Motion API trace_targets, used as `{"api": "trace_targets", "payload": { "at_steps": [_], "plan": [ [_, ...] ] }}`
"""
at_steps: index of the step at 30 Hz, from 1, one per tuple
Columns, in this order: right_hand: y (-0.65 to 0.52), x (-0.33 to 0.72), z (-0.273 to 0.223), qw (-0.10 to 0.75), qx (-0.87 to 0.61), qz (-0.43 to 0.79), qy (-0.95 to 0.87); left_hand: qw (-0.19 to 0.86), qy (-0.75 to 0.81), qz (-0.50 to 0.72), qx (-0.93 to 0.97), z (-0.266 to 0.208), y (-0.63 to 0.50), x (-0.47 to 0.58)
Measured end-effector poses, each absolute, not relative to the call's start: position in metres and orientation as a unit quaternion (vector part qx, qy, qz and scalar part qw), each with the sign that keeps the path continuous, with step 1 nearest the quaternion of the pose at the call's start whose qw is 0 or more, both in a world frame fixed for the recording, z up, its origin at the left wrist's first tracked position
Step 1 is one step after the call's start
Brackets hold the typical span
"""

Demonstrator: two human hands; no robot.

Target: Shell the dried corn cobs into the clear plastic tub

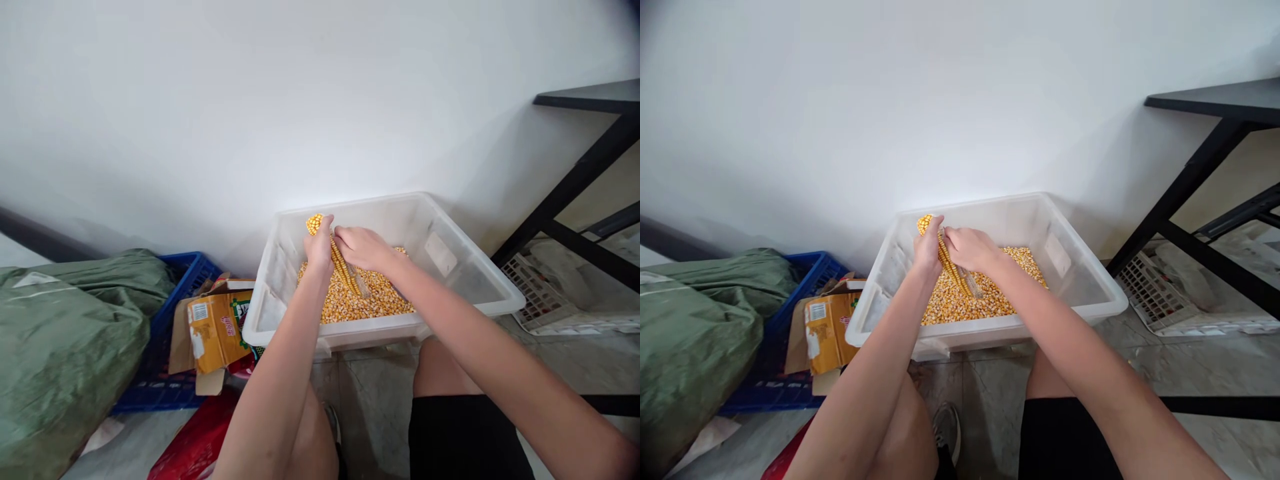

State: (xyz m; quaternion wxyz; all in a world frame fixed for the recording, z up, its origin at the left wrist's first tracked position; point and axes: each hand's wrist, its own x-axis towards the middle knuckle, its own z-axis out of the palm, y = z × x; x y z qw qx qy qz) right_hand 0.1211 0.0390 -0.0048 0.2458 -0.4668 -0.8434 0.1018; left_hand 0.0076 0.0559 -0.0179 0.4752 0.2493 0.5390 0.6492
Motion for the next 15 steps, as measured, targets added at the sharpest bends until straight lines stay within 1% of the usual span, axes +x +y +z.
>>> {"api": "trace_targets", "payload": {
  "at_steps": [3, 5, 7, 9, 10, 11, 12, 15],
  "plan": [
    [0.040, 0.118, -0.006, 0.295, -0.442, 0.171, -0.830, 0.450, 0.537, 0.659, 0.273, -0.017, 0.054, 0.007],
    [0.041, 0.112, -0.009, 0.350, -0.446, 0.261, -0.781, 0.444, 0.524, 0.666, 0.292, -0.015, 0.051, 0.009],
    [0.044, 0.108, -0.011, 0.401, -0.464, 0.376, -0.694, 0.437, 0.509, 0.678, 0.301, -0.014, 0.048, 0.011],
    [0.048, 0.107, -0.012, 0.425, -0.473, 0.478, -0.606, 0.438, 0.494, 0.689, 0.298, -0.012, 0.047, 0.012],
    [0.050, 0.109, -0.012, 0.425, -0.479, 0.503, -0.580, 0.443, 0.488, 0.694, 0.291, -0.011, 0.047, 0.012],
    [0.053, 0.112, -0.013, 0.418, -0.490, 0.502, -0.577, 0.448, 0.483, 0.697, 0.283, -0.010, 0.047, 0.012],
    [0.056, 0.116, -0.014, 0.405, -0.507, 0.476, -0.594, 0.454, 0.480, 0.698, 0.274, -0.009, 0.048, 0.011],
    [0.062, 0.130, -0.016, 0.382, -0.534, 0.347, -0.670, 0.462, 0.484, 0.697, 0.257, -0.008, 0.050, 0.008]
  ]
}}
